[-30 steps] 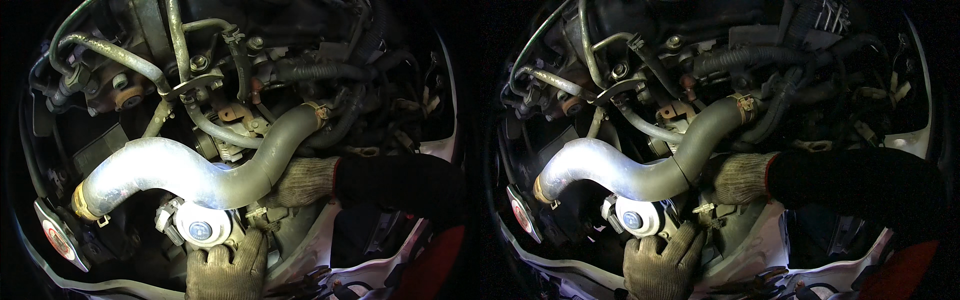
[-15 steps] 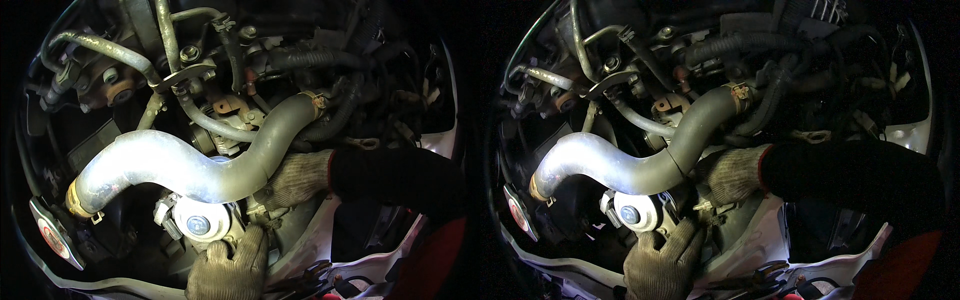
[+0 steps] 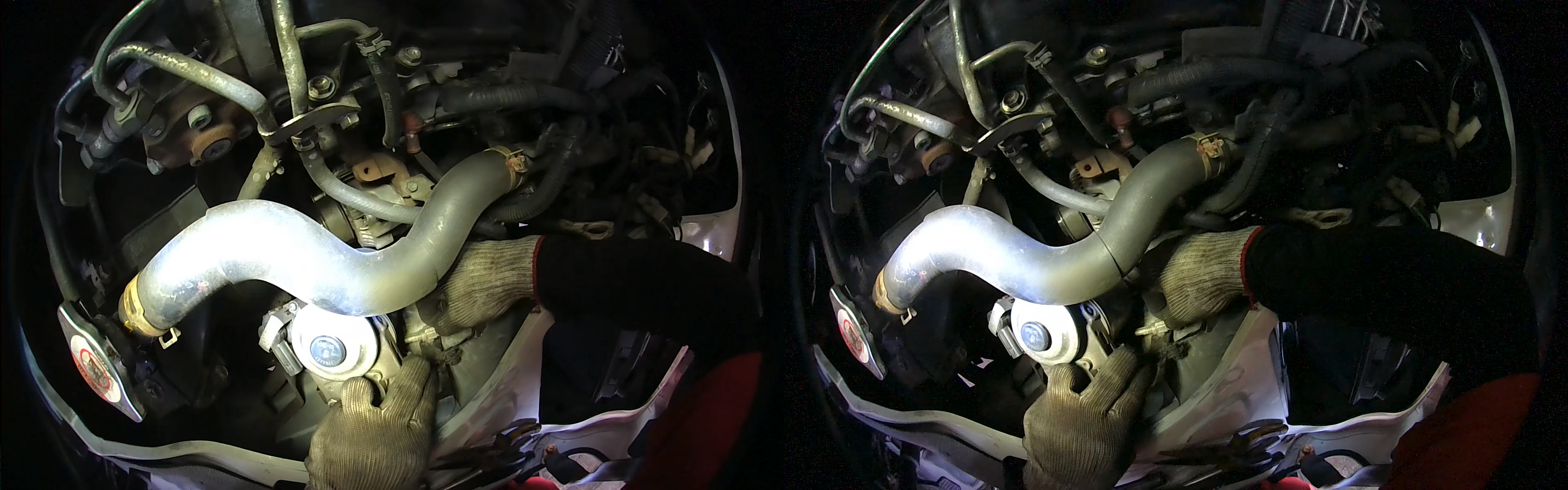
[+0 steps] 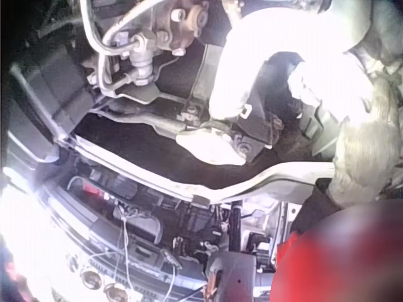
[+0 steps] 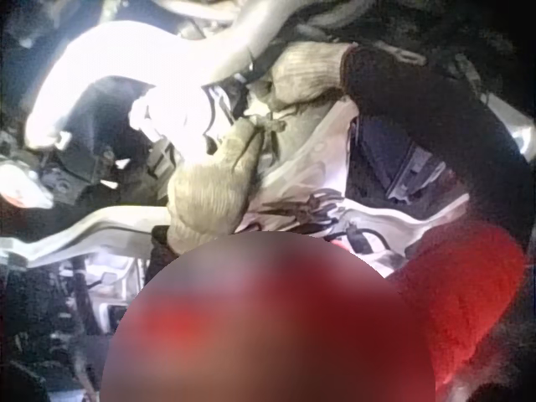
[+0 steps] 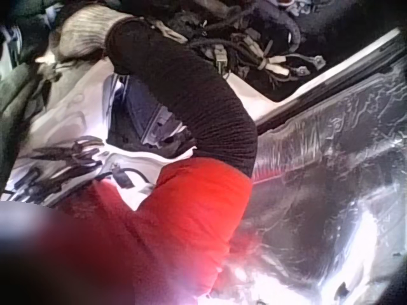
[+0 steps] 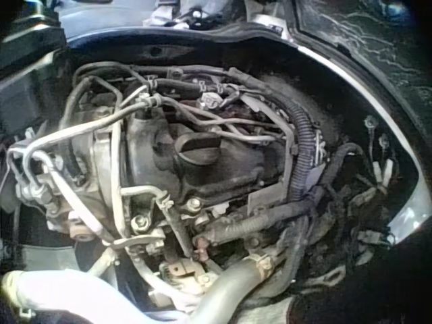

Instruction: The person opens the hood of a white van and works on the engine using various tools. They remove and adjust components within the engine bay, handling hoses and mechanical parts.

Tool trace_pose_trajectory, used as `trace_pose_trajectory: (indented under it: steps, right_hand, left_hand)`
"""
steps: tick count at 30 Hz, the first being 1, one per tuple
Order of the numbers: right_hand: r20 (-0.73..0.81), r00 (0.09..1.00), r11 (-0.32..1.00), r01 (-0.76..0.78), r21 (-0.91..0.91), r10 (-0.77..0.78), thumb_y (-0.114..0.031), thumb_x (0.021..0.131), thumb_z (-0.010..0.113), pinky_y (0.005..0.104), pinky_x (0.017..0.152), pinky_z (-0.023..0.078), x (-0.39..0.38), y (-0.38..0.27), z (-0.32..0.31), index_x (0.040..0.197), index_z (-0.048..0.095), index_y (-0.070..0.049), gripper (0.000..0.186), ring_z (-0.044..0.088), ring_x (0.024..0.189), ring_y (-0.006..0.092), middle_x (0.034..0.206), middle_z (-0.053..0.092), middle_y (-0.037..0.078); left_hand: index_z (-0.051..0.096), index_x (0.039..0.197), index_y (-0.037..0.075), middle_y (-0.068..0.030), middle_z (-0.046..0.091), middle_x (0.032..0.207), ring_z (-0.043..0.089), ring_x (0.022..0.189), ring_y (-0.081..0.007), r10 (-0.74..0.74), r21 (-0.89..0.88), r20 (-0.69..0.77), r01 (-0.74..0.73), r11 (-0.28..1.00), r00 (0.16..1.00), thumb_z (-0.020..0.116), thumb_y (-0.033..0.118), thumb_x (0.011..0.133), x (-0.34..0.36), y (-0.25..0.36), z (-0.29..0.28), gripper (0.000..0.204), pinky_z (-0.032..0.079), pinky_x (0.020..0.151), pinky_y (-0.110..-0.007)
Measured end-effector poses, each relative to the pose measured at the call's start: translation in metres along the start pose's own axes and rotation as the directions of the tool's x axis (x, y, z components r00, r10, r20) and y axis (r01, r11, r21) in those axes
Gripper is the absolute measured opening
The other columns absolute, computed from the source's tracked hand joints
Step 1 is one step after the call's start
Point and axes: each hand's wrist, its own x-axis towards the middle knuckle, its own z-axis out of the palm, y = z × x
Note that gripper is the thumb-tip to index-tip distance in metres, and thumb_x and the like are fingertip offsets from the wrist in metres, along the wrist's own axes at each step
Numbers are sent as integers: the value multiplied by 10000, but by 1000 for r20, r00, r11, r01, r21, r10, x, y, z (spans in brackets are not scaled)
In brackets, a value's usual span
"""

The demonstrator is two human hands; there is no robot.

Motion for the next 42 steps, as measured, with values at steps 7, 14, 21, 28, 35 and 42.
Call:
trace_pose_trajectory:
  steps: [7, 14, 21, 28, 35, 42]
  right_hand:
    - [-30, 1000, 991, 1, 133, 3, -261, 948, 651, 419, 877, 604, -9, -4, -9, 1097, 751, -34, 290, 748, 931, 265, 1022, 763, 145]
    - [-54, 989, 990, 140, 20, -139, -243, 963, 624, 432, 815, 616, 0, 3, -3, 1014, 780, -21, 276, 753, 891, 276, 1007, 769, 158]
    - [33, 998, 997, 43, 66, -45, -242, 970, 616, 423, 833, 619, 0, 6, -3, 1088, 766, -34, 282, 757, 914, 277, 1005, 766, 159]
    - [-13, 988, 976, 150, -155, -154, -232, 981, 614, 433, 888, 602, 0, 5, -1, 1095, 764, -57, 258, 749, 958, 263, 1084, 765, 163]
    - [-20, 1000, 979, -19, 204, 23, -259, 1008, 603, 446, 881, 603, -10, 7, 0, 1084, 772, -63, 270, 754, 951, 277, 1051, 762, 157]
    - [6, 985, 969, 172, -179, -174, -344, 1012, 633, 455, 911, 587, -6, 9, 4, 1147, 794, -75, 342, 745, 1017, 319, 1038, 752, 162]
  left_hand:
    - [696, 1354, 138, 35, 633, 1402, 715, 827, -237, -23, 7, -8, 23, 1000, 1000, 669, 110, 873, -1, 1, 4, 483, 598, 680, -363]
    - [707, 1339, 145, 39, 639, 1392, 712, 850, -243, -25, -11, -23, 25, 1000, 999, 661, 105, 883, 2, 0, 4, 460, 599, 699, -360]
    - [716, 1324, 149, 38, 645, 1381, 710, 882, -250, -17, -9, -54, 16, 1000, 998, 650, 99, 893, 1, -1, 5, 439, 601, 722, -356]
    - [719, 1315, 147, 39, 653, 1356, 710, 901, -261, -93, -103, 18, 94, 990, 996, 668, 118, 890, 1, 3, 2, 429, 603, 689, -356]
    - [712, 1317, 157, 48, 650, 1331, 719, 874, -244, -67, -17, -46, 66, 998, 997, 675, 124, 885, 2, 5, 4, 434, 609, 655, -356]
    - [710, 1298, 158, 37, 650, 1325, 723, 819, -246, -81, -28, -15, 81, 996, 997, 651, 148, 920, 1, 3, 5, 383, 601, 627, -363]
